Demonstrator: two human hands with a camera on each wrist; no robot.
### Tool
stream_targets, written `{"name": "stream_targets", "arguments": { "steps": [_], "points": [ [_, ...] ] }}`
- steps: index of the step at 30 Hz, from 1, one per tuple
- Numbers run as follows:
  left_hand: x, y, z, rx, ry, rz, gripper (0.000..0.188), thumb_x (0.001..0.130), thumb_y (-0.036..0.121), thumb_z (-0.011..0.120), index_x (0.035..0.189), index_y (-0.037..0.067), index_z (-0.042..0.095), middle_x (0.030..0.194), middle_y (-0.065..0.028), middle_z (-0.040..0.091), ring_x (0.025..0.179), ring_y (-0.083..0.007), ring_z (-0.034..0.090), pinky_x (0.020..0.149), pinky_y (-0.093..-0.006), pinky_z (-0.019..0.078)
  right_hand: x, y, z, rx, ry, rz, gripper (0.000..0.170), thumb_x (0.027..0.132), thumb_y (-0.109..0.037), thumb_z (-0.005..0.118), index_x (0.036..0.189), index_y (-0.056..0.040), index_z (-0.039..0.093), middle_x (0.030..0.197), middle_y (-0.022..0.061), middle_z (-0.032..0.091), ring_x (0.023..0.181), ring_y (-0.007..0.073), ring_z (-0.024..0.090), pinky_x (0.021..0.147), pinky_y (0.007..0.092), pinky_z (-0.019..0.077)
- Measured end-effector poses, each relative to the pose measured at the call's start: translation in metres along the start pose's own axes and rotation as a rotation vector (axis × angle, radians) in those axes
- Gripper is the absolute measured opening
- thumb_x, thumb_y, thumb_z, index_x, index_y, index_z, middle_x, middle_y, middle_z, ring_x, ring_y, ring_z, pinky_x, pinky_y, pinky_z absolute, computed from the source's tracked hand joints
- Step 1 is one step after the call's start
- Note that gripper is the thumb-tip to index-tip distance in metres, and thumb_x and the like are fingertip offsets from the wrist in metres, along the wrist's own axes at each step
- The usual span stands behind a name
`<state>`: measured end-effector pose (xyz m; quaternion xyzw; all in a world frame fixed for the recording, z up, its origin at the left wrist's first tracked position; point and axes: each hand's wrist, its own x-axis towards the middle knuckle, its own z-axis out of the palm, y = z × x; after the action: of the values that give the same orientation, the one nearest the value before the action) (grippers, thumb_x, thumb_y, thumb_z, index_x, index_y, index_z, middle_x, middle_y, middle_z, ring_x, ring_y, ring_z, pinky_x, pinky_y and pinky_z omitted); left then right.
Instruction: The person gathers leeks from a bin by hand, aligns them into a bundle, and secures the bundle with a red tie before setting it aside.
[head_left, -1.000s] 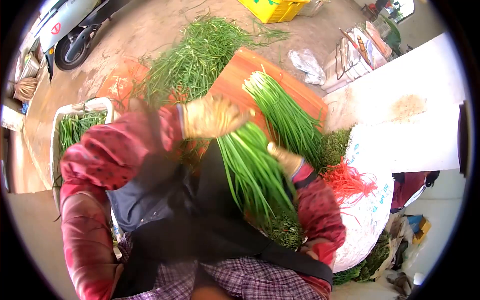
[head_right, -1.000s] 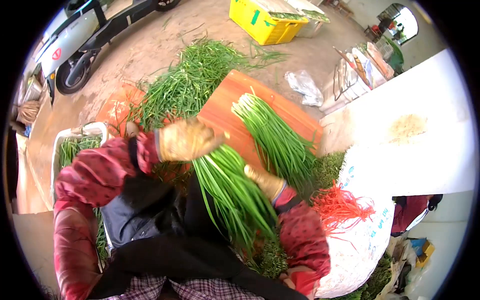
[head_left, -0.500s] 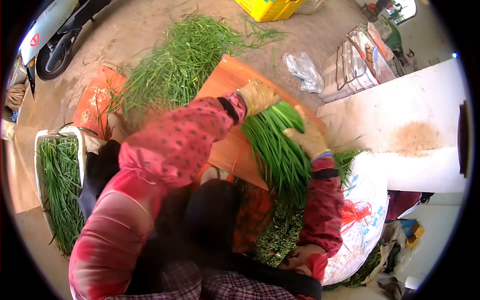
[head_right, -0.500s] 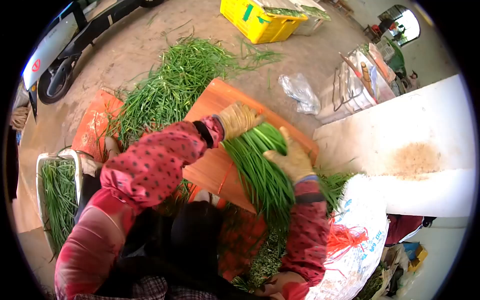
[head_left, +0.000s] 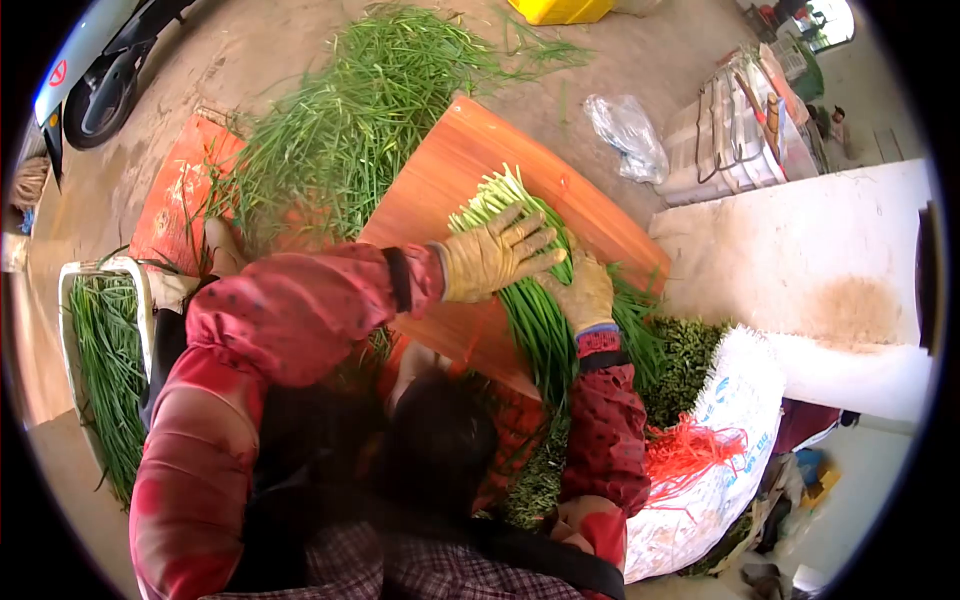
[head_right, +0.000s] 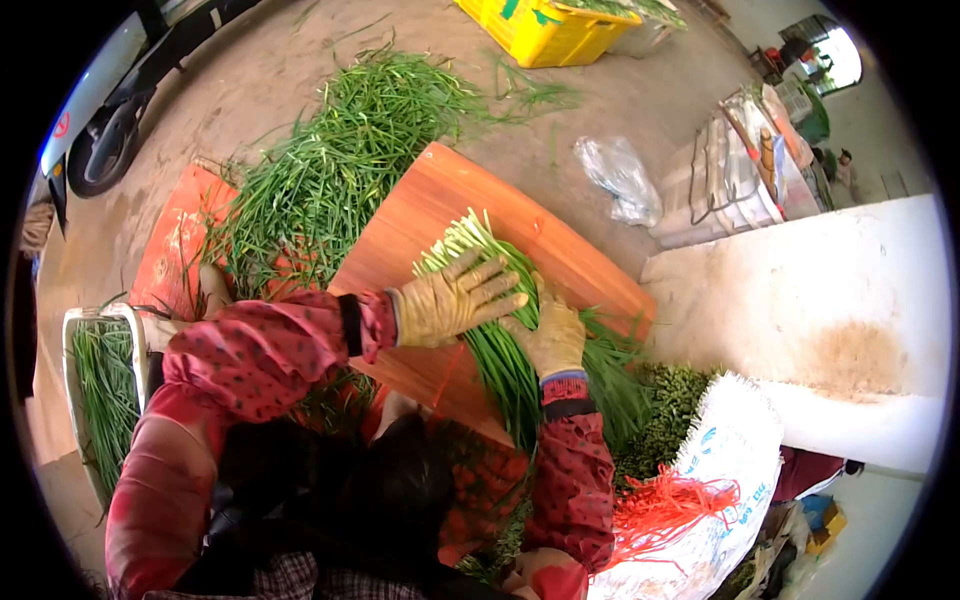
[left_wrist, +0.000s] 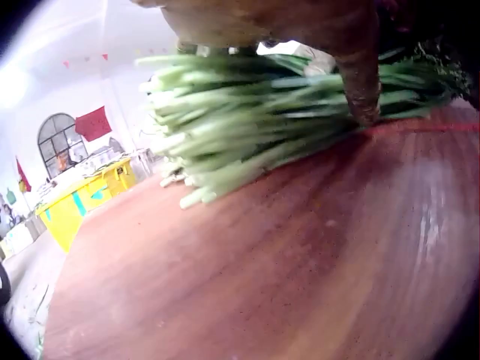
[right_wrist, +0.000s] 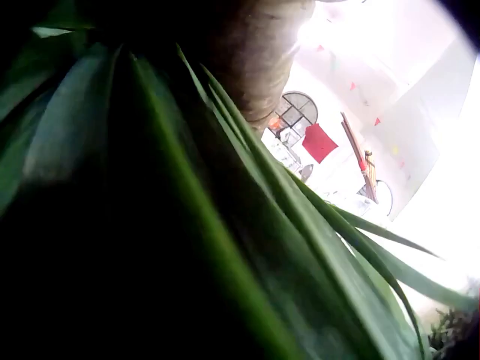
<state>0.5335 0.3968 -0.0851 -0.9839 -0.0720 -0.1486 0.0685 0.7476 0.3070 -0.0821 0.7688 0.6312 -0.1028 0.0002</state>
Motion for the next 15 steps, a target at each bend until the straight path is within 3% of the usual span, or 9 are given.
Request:
{"name": "stream_targets", "arguments": {
  "steps": [2,3,4,5,8,10,11,14,15],
  "points": [
    [0.001,0.007,0.007,0.055,0.001,-0.055,0.079,0.084,0.028,0.058,0.154,0.017,0.022,0.145,-0.0169,0.04,0.132,-0.0382,0.039,0.114,-0.0561,0.0219,-0.006,-0.008,-0.003,-0.044,-0.047,0.023,0.092,0.074,-0.053,0.075,0.147,-0.0124,0.037,0.127,0.023,0.056,0.114,0.0392,0.056,0.096,0.048,0.045],
    [0.002,0.009,-0.001,0.077,-0.054,-0.087,0.077,0.085,0.026,0.056,0.154,0.018,0.022,0.144,-0.0168,0.04,0.129,-0.0386,0.041,0.113,-0.0564,0.0236,-0.009,-0.009,0.005,-0.047,0.072,-0.129,0.092,0.073,-0.052,0.076,0.146,-0.0132,0.038,0.127,0.0197,0.057,0.112,0.0372,0.057,0.096,0.0466,0.0454],
    [-0.001,0.014,-0.007,0.099,-0.113,-0.123,0.074,0.087,0.023,0.054,0.154,0.019,0.022,0.144,-0.0168,0.041,0.126,-0.039,0.043,0.112,-0.0567,0.0254,-0.01,-0.01,0.008,-0.048,0.029,-0.153,0.092,0.072,-0.052,0.076,0.146,-0.014,0.038,0.127,0.0183,0.058,0.112,0.0363,0.057,0.096,0.0461,0.0456],
    [-0.009,0.022,-0.003,0.06,-0.057,-0.182,0.071,0.087,0.023,0.054,0.152,0.016,0.026,0.141,-0.0175,0.043,0.119,-0.0389,0.047,0.107,-0.0564,0.0309,-0.012,-0.025,-0.002,-0.049,-0.014,-0.179,0.092,0.072,-0.052,0.076,0.146,-0.0147,0.038,0.126,0.017,0.058,0.112,0.0355,0.057,0.096,0.0457,0.0459],
    [-0.028,0.043,0.002,-0.011,-0.012,-0.353,0.068,0.087,0.024,0.054,0.15,0.014,0.031,0.139,-0.0186,0.045,0.116,-0.0385,0.048,0.104,-0.0554,0.0342,-0.012,-0.039,-0.003,-0.084,-0.063,-0.221,0.092,0.069,-0.053,0.077,0.146,-0.0181,0.039,0.126,0.0119,0.059,0.11,0.0334,0.058,0.094,0.0447,0.0468],
    [-0.032,0.045,0.004,0.024,0.036,-0.37,0.065,0.087,0.026,0.053,0.147,0.009,0.035,0.138,-0.0185,0.046,0.115,-0.0373,0.049,0.103,-0.0522,0.0366,-0.012,-0.051,-0.02,-0.079,-0.101,-0.231,0.092,0.069,-0.054,0.077,0.146,-0.0189,0.04,0.126,0.0105,0.059,0.11,0.0327,0.058,0.093,0.0452,0.0471],
    [-0.03,0.044,0.006,0.037,0.039,-0.375,0.065,0.087,0.026,0.053,0.147,0.008,0.035,0.138,-0.0182,0.046,0.115,-0.0369,0.049,0.103,-0.0514,0.0367,-0.011,-0.061,-0.034,-0.142,-0.186,-0.151,0.092,0.067,-0.054,0.078,0.144,-0.0194,0.042,0.131,0.012,0.055,0.114,0.0315,0.056,0.096,0.0462,0.0454],
    [-0.031,0.039,0.005,0.131,-0.01,-0.344,0.064,0.088,0.028,0.05,0.146,0.005,0.036,0.139,-0.0176,0.046,0.119,-0.0356,0.048,0.105,-0.0505,0.0348,-0.01,-0.075,-0.056,-0.47,-0.017,-0.249,0.094,0.064,-0.055,0.079,0.142,-0.0161,0.044,0.137,0.0155,0.05,0.119,0.0302,0.053,0.1,0.047,0.0427],
    [-0.031,0.039,0.006,0.131,-0.02,-0.339,0.063,0.088,0.028,0.049,0.146,0.004,0.036,0.14,-0.0178,0.045,0.12,-0.0362,0.047,0.106,-0.0511,0.034,-0.002,-0.069,-0.047,-0.374,-0.014,-0.297,0.093,0.063,-0.05,0.083,0.139,-0.0107,0.046,0.14,0.0192,0.047,0.123,0.0325,0.05,0.104,0.0468,0.0399]
  ]
}}
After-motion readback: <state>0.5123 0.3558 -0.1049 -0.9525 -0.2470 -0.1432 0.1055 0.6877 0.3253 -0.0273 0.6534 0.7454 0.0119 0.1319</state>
